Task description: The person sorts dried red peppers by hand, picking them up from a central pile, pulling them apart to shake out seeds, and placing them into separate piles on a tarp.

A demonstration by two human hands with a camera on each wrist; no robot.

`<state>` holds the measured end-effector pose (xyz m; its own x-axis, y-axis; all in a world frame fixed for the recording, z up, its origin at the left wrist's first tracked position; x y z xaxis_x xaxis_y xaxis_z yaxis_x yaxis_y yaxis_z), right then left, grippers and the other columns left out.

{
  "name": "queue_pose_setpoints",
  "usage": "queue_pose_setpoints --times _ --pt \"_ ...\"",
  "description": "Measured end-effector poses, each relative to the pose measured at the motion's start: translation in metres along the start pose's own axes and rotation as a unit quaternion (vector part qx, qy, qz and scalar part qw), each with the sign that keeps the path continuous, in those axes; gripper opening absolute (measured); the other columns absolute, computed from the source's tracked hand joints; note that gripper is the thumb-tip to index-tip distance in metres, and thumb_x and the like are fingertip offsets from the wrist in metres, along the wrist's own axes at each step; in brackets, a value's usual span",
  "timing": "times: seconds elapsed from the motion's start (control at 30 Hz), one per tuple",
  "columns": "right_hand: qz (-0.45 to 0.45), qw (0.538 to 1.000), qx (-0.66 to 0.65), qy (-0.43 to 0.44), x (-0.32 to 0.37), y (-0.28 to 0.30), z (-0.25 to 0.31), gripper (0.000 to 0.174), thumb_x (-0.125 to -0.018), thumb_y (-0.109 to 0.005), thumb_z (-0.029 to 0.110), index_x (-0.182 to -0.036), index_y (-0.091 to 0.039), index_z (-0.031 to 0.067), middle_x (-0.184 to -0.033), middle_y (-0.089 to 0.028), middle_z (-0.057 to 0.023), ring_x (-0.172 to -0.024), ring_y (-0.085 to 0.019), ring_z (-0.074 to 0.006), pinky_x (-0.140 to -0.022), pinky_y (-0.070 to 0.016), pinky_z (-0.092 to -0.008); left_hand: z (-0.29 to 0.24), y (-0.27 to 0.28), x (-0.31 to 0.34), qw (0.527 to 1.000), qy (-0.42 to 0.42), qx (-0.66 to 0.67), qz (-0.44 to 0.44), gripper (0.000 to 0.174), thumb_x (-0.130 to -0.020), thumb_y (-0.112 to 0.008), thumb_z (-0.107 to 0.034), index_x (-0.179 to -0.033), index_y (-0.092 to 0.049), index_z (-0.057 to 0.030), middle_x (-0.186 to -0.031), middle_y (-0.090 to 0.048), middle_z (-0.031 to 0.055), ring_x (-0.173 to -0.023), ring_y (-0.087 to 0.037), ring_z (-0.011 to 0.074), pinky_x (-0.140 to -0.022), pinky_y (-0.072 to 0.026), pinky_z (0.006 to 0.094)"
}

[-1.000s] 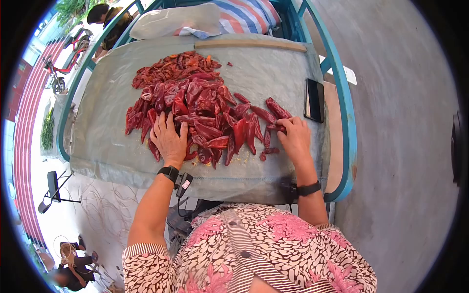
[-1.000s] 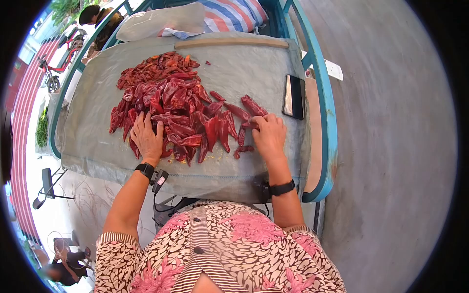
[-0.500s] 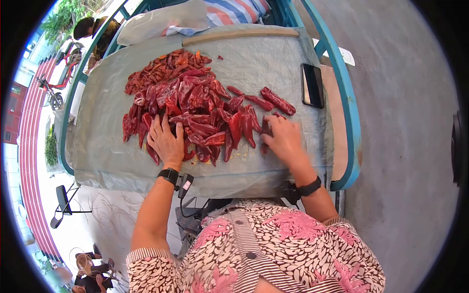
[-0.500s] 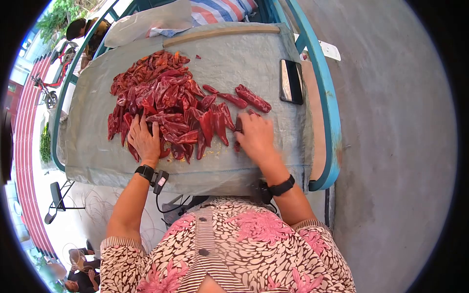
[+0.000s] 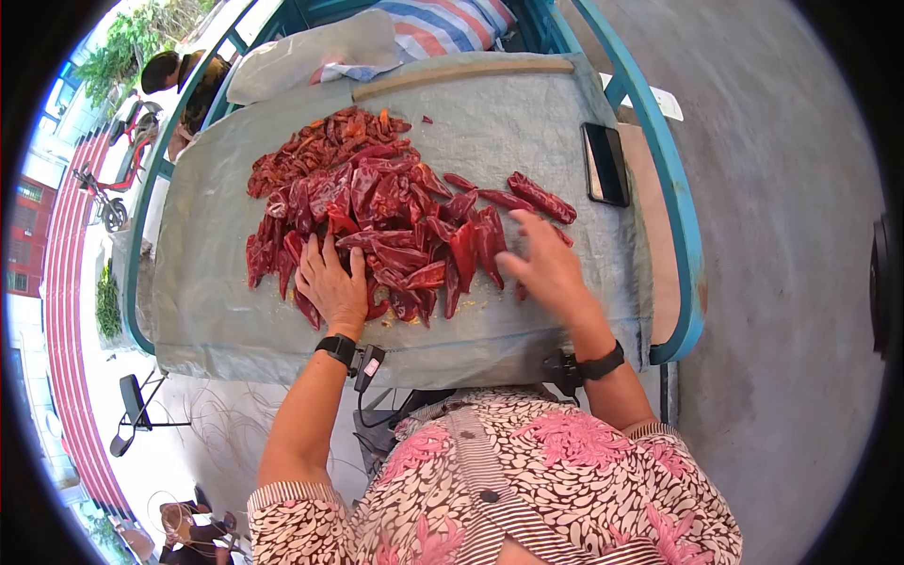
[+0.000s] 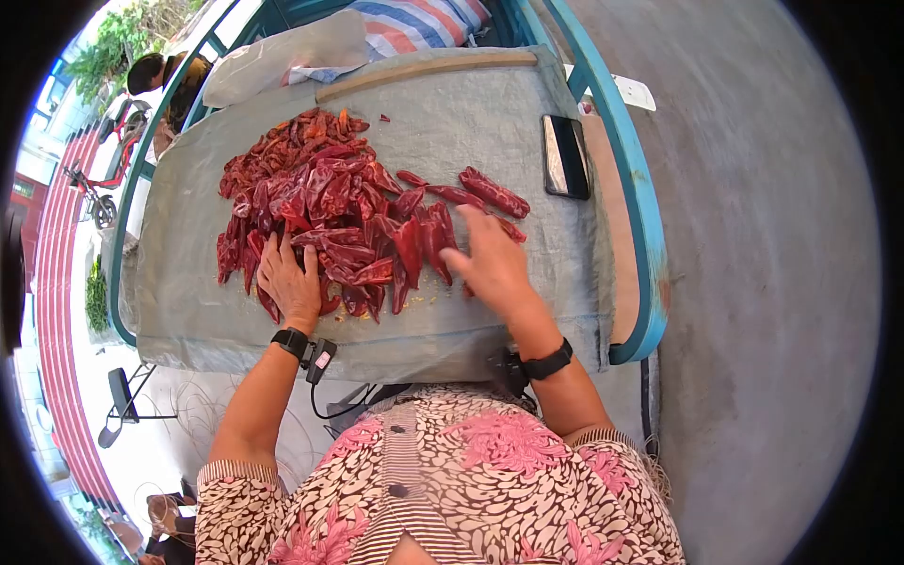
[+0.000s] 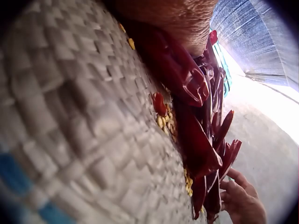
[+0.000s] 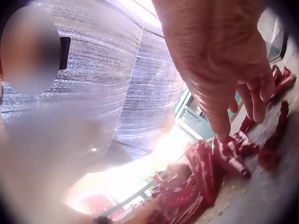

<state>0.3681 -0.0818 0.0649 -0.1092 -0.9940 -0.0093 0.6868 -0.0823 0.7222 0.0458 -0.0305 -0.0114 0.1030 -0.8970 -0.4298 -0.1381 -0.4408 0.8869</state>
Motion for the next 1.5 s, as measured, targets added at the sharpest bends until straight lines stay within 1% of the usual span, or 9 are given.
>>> queue_pose_setpoints --times 0.07,0.27,0.57,0.67,0.9,1.0,1.1,1.3,1.5 --pt "0.015 0.997 0.043 0.062 0.003 -0.016 0.005 0.075 -0.079 -0.082 0.030 -0.145 -0.050 0.0121 -0.121 -0.062 -0.0174 -0.116 -0.060 -0.0388 -0.096 -0.0506 -0.0487 -0.001 0.002 -0.001 1.000 -0.002 0.005 0.007 0.057 -0.100 -0.055 -0.047 -0.141 -0.057 -0.0077 -0.153 -0.046 0.0124 -0.144 -0.039 0.0297 -0.116 -0.0255 0.0509" --pt "0.043 0.997 0.055 0.011 -0.014 -0.028 0.001 0.079 -0.079 -0.077 0.023 -0.149 -0.042 0.0108 -0.120 -0.061 -0.0220 -0.114 -0.062 -0.0402 -0.094 -0.0516 -0.0506 0.000 0.001 -0.001 1.000 0.000 0.016 0.006 0.057 -0.100 -0.056 -0.049 -0.140 -0.058 -0.0088 -0.153 -0.047 0.0124 -0.144 -0.038 0.0301 -0.117 -0.0250 0.0530" --pt "-0.058 0.990 0.129 -0.023 -0.019 -0.049 0.003 0.074 -0.080 -0.072 0.018 -0.146 -0.042 0.0096 -0.117 -0.064 -0.0220 -0.108 -0.065 -0.0412 -0.089 -0.0519 -0.0526 -0.001 0.002 -0.003 0.999 0.002 0.047 0.004 0.059 -0.101 -0.055 -0.050 -0.143 -0.054 -0.0090 -0.153 -0.046 0.0127 -0.144 -0.038 0.0303 -0.118 -0.0233 0.0529" --pt "-0.071 0.995 0.063 -0.012 -0.017 -0.038 -0.003 0.070 -0.081 -0.070 0.016 -0.145 -0.043 0.0102 -0.122 -0.065 -0.0219 -0.111 -0.065 -0.0415 -0.090 -0.0517 -0.0522 0.002 0.002 0.001 0.997 0.003 0.081 0.002 0.060 -0.102 -0.054 -0.050 -0.146 -0.051 -0.0095 -0.152 -0.047 0.0123 -0.144 -0.038 0.0297 -0.119 -0.0222 0.0526" --pt "-0.128 0.983 0.121 -0.049 0.008 0.015 -0.005 0.070 -0.085 -0.071 0.017 -0.148 -0.041 0.0099 -0.127 -0.066 -0.0199 -0.116 -0.064 -0.0388 -0.092 -0.0510 -0.0518 0.012 0.004 -0.004 0.979 0.013 0.201 0.026 0.060 -0.104 -0.051 -0.051 -0.148 -0.049 -0.0105 -0.150 -0.049 0.0102 -0.144 -0.038 0.0279 -0.120 -0.0170 0.0527" --pt "-0.127 0.986 0.084 -0.061 0.020 0.021 -0.006 0.072 -0.087 -0.071 0.019 -0.150 -0.039 0.0101 -0.123 -0.067 -0.0203 -0.111 -0.065 -0.0384 -0.092 -0.0508 -0.0518 0.013 0.017 -0.017 0.985 -0.031 0.171 0.004 0.055 -0.102 -0.057 -0.046 -0.145 -0.051 -0.0113 -0.140 -0.056 0.0079 -0.138 -0.046 0.0267 -0.119 -0.0165 0.0581" --pt "-0.210 0.970 0.126 -0.010 0.023 0.012 -0.015 0.056 -0.087 -0.070 0.016 -0.140 -0.053 0.0100 -0.115 -0.069 -0.0164 -0.106 -0.065 -0.0359 -0.091 -0.0517 -0.0477 0.018 0.034 -0.043 0.974 -0.094 0.204 0.005 0.051 -0.102 -0.059 -0.043 -0.141 -0.055 -0.0112 -0.134 -0.060 0.0081 -0.133 -0.050 0.0264 -0.119 -0.0180 0.0556" --pt "-0.088 0.977 0.161 0.110 0.053 -0.004 -0.020 0.020 -0.083 -0.065 0.003 -0.101 -0.070 0.0106 -0.105 -0.068 -0.0069 -0.100 -0.063 -0.0310 -0.087 -0.0529 -0.0416 0.040 0.019 -0.083 0.982 -0.152 0.111 -0.014 0.058 -0.103 -0.054 -0.050 -0.150 -0.049 -0.0157 -0.148 -0.053 0.0114 -0.144 -0.040 0.0300 -0.119 -0.0187 0.0547" --pt "-0.116 0.974 0.165 0.104 0.060 -0.013 -0.024 0.026 -0.084 -0.061 -0.001 -0.101 -0.072 0.0138 -0.105 -0.068 -0.0071 -0.098 -0.063 -0.0309 -0.086 -0.0535 -0.0429 0.056 -0.020 -0.093 0.987 -0.145 0.071 -0.005 0.066 -0.103 -0.049 -0.058 -0.156 -0.041 -0.0203 -0.155 -0.046 0.0112 -0.148 -0.034 0.0318 -0.118 -0.0215 0.0585"
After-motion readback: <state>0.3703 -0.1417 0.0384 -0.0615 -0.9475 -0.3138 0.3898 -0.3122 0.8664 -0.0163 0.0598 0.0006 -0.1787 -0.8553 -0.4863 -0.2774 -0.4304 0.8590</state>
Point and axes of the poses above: each hand's wrist, its own x-axis away from the middle knuckle, its own y-axis out of the back of the hand, z = x × y, the point moved 1 cm from there along -x, towards the middle knuckle
